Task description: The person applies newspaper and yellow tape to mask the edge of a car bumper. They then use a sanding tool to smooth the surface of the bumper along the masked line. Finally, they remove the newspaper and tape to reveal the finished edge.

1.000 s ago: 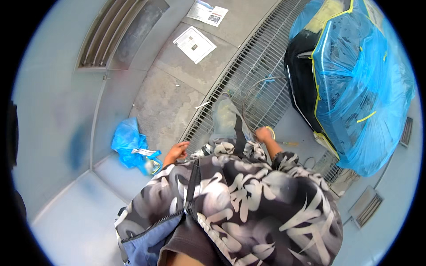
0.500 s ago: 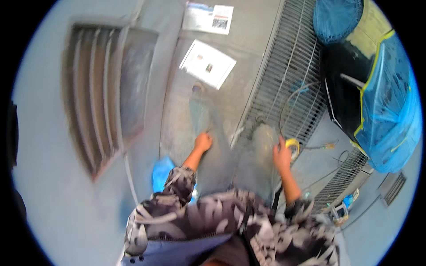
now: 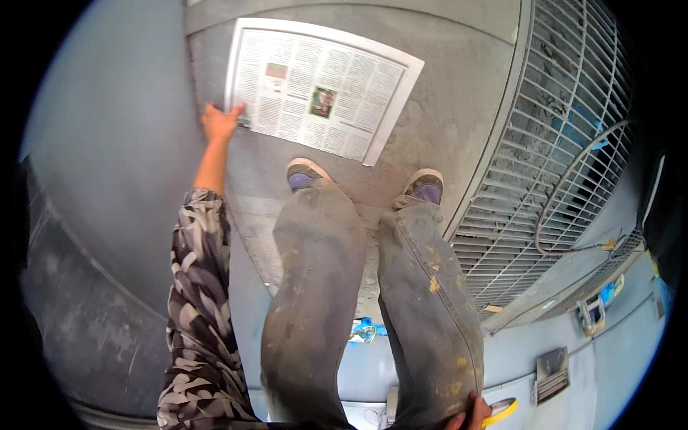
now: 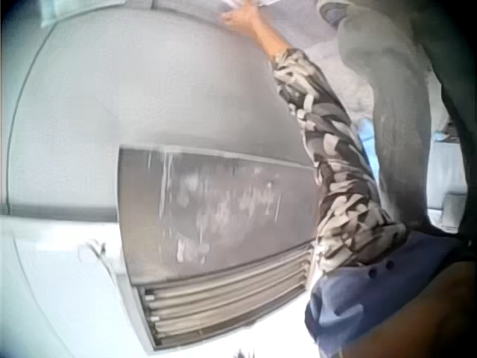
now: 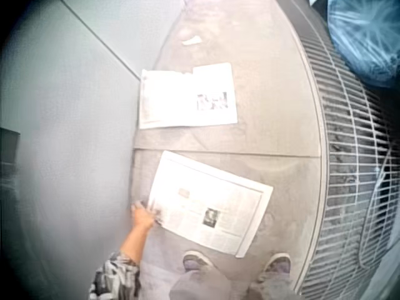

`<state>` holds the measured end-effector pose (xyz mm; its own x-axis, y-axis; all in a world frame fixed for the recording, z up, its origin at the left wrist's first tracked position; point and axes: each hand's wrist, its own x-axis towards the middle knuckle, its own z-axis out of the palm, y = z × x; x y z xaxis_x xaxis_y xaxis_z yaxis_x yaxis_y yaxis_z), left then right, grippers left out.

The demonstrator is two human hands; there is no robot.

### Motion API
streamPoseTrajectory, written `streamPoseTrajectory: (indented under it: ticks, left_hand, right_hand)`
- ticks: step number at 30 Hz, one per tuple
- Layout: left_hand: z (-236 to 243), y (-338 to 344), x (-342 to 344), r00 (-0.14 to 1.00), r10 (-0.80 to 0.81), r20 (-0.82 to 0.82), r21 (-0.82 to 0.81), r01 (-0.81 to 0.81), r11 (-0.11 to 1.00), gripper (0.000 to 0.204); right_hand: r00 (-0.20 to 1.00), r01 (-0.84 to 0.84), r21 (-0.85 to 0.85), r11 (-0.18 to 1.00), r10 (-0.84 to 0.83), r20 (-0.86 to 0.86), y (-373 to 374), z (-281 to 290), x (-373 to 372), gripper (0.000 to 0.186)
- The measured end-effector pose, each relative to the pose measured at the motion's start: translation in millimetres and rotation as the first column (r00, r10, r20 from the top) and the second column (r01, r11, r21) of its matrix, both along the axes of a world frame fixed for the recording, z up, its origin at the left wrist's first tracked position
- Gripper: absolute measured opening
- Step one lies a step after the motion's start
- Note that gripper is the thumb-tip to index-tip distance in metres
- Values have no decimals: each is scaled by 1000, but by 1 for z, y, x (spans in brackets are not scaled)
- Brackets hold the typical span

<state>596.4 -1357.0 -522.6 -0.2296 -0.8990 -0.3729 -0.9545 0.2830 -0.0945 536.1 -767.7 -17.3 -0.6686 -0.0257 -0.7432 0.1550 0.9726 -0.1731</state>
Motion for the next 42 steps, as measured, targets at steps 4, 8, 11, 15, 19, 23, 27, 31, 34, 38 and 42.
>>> streamPoseTrajectory:
  ticks: [4,8,11,15,19,23,27,31,34,38,42]
  left_hand:
    - [-25,5,-10,973,177,-149,76,-167,983,63]
    - [-27,-6,28,972,44,-233,178,-2,984,31]
    - [-2,16,8,942,19,-336,178,43,983,20]
    - [74,77,-26,813,-32,-582,195,177,965,12]
    - [228,193,-55,651,-263,-712,221,563,797,10]
    - [416,298,-48,488,-355,-798,254,805,535,18]
    - [584,375,-29,419,-383,-824,203,848,490,17]
    - [669,378,-18,439,-319,-840,269,848,456,22]
    - [704,362,-13,527,-160,-834,395,775,493,43]
    - [669,300,-11,599,106,-794,542,617,571,71]
    - [690,273,-7,531,703,-473,817,563,125,75]
  right_hand:
    - [989,-85,-99,991,72,-129,-36,-7,-13,36]
    - [994,-58,-195,979,39,-101,-56,-13,-12,32]
    - [997,-76,-177,981,72,-31,-58,-9,-19,37]
    - [984,-132,-210,969,102,-146,-62,-17,-3,36]
    - [987,-139,-191,972,121,-102,-69,-26,11,35]
    - [954,292,-317,902,-253,160,-110,9,-21,55]
    - [975,221,-329,918,-202,91,-121,87,-74,55]
    - [990,-62,-356,932,13,-137,-114,149,-106,46]
    - [941,-283,-488,825,139,-309,-85,237,-106,47]
    - [951,-254,-748,613,19,-308,-38,348,-80,46]
    - [980,-61,-954,295,-163,-113,24,440,-26,44]
